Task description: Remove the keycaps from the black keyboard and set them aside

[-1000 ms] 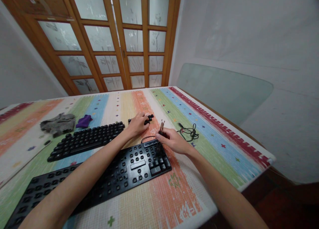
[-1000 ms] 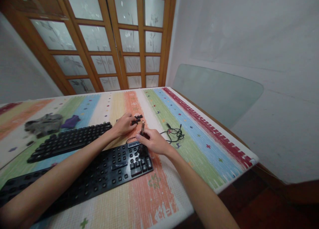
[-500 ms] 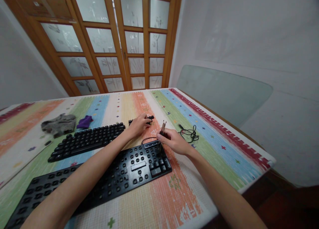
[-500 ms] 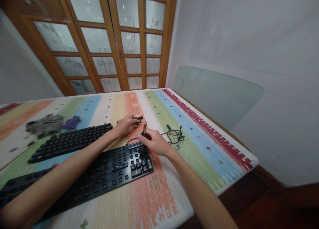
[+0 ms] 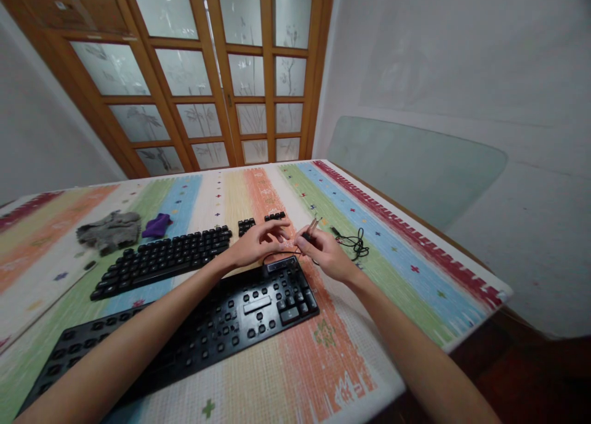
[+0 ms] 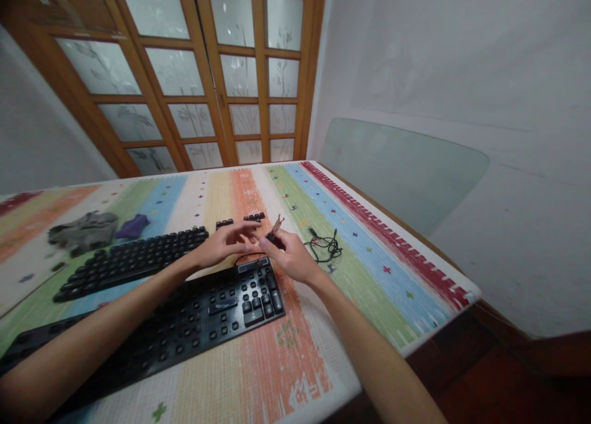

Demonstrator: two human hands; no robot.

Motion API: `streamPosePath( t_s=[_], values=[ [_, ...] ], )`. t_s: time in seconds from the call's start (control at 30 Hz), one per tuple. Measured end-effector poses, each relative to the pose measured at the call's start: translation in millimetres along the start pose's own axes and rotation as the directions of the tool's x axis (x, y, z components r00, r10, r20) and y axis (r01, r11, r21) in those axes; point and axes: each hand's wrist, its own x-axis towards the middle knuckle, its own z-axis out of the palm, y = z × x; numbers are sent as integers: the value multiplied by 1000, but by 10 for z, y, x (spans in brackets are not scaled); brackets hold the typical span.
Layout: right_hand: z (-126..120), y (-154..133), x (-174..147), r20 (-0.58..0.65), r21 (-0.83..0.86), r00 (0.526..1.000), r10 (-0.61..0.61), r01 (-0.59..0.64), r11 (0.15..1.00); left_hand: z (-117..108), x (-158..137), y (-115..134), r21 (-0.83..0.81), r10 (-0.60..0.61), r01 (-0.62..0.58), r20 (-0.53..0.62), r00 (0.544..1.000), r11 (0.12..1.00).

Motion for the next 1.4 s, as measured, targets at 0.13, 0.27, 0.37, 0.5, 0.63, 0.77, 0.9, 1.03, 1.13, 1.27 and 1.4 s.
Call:
streamPosePath(
  t_s=[0.13,0.27,0.37,0.5,0.63,0.77,0.9,1.03,1.13,1.27,1.4],
  values=[
    [13,7,-10,-1,78,1000,-23,23,997,137,-163,139,-292,-92,132,146,985,947],
    [19,20,-21,-6,60,1000,-20,21,998,215,-223,181,-390,-138,174,118,983,904],
    [24,22,-24,11,74,1000,-22,21,997,210,-243,178,-432,-158,171,67,985,885],
    [32,36,-23,40,124,999,-20,15,992,194,-273,138,-494,-180,178,43,983,851],
    [31,46,-19,84,166,996,-14,0,986,215,-304,94,-566,-162,161,49,986,808],
    [28,51,-17,104,242,995,-13,-13,970,238,-328,118,-596,-136,129,32,990,793],
    [26,56,-11,82,268,997,-6,-16,963,263,-326,173,-590,-122,98,0,993,801],
    [21,47,1,52,271,999,-2,-12,962,295,-311,198,-579,-126,56,-82,989,813],
    [20,32,6,29,272,999,15,-22,962,305,-314,223,-500,-128,41,-141,982,865],
    [28,23,9,19,288,999,35,-39,957,305,-325,268,-376,-28,-49,-198,980,925],
    [44,50,13,35,334,997,66,-74,940,303,-329,294,-308,8,-65,-184,983,949]
  ],
)
